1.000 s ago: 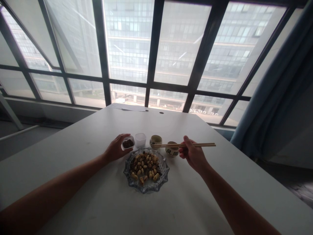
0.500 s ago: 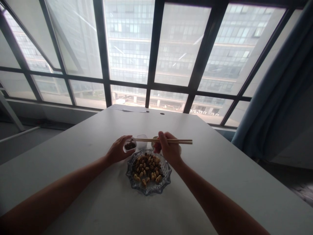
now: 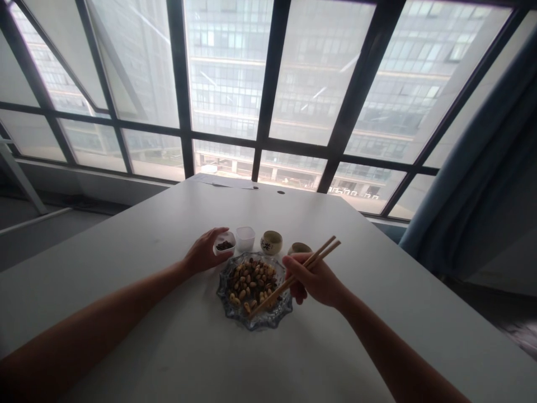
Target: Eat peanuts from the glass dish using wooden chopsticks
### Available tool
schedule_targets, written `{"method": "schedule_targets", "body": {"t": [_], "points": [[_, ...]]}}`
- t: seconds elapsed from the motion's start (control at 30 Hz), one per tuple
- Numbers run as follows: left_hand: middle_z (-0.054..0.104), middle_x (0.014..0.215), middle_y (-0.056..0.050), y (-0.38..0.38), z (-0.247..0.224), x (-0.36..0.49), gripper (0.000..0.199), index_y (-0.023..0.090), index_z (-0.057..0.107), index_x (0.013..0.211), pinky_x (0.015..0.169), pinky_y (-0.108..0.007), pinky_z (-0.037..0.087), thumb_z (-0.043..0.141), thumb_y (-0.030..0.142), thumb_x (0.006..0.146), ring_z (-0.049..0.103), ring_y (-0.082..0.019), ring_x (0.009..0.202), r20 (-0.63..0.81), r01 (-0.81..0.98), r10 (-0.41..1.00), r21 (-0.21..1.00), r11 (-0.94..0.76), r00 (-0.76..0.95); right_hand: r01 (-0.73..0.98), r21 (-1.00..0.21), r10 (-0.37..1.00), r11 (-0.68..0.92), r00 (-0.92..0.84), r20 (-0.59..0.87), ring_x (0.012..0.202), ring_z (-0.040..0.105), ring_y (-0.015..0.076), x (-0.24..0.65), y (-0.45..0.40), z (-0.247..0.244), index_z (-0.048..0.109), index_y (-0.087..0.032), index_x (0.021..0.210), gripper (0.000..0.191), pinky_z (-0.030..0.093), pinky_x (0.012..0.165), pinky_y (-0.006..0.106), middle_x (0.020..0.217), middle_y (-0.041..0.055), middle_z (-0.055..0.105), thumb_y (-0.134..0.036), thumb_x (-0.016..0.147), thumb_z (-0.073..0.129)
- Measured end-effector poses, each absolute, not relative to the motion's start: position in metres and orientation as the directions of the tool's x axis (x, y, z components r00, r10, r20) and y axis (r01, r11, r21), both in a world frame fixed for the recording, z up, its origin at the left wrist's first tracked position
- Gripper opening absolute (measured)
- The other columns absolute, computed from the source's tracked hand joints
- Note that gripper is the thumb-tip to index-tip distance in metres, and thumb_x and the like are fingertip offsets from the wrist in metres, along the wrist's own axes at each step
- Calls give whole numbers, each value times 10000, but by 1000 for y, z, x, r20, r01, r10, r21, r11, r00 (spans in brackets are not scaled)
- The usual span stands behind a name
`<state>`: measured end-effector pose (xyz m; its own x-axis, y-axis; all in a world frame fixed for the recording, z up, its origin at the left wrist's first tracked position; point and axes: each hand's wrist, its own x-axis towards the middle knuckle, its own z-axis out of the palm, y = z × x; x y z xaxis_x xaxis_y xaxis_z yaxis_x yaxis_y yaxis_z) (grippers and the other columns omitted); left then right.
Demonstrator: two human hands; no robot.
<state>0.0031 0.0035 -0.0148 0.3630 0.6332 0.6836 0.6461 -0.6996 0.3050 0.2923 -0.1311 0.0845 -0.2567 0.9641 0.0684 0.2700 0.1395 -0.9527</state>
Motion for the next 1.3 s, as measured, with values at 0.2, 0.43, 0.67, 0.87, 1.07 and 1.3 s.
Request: {"method": "schedule_targets", "body": {"t": [0.2, 0.43, 0.67, 0.87, 1.07, 1.3], "points": [[672, 1232, -121, 2, -13, 2, 604, 208, 507, 1291, 939, -452, 545, 709, 420, 763, 672, -298, 1086, 645, 672, 682, 338, -659, 346, 282, -936, 972, 210, -161, 170, 346, 581, 119, 294, -130, 70, 612, -165, 628, 525, 426, 316, 186, 444, 8, 623, -667, 755, 695], [662, 1248, -127, 3, -12, 2, 598, 214, 503, 1290, 916, -477, 552, 697, 453, 777, 678, -318, 1073, 596, 692, 722, 354, -630, 352, 280, -917, 955, 285, -2, 297, 335, 586, 127, 307, -128, 83, 642, -157, 614, 544, 467, 316, 197, 448, 21, 634, -685, 723, 711], [654, 1251, -136, 3, -13, 3, 597, 195, 503, 1288, 914, -470, 552, 692, 448, 781, 673, -318, 1078, 585, 687, 730, 367, -627, 353, 304, -912, 960, 276, -125, 249, 373, 612, 133, 302, -138, 91, 648, -157, 615, 506, 487, 340, 198, 480, 33, 654, -639, 748, 723], [663, 1224, -121, 3, -12, 3, 591, 202, 504, 1287, 883, -453, 562, 685, 455, 785, 688, -303, 1026, 583, 692, 729, 359, -626, 358, 218, -947, 945, 235, -278, 170, 426, 619, 123, 277, -149, 76, 640, -168, 637, 430, 499, 379, 206, 549, 24, 669, -560, 800, 713], [653, 1245, -124, 2, -11, 3, 591, 206, 499, 1296, 891, -458, 558, 679, 448, 787, 680, -310, 1047, 577, 694, 733, 360, -624, 360, 381, -835, 897, 397, -354, 265, 428, 603, 126, 285, -149, 79, 667, -179, 643, 398, 483, 387, 216, 519, 17, 646, -499, 880, 652], [654, 1238, -125, 4, -14, 2, 604, 208, 501, 1303, 895, -462, 554, 682, 461, 785, 682, -307, 1037, 584, 687, 729, 364, -629, 358, 319, -839, 894, 441, -238, 380, 424, 610, 148, 278, -152, 75, 638, -192, 627, 429, 485, 376, 247, 534, 32, 654, -516, 907, 609]]}}
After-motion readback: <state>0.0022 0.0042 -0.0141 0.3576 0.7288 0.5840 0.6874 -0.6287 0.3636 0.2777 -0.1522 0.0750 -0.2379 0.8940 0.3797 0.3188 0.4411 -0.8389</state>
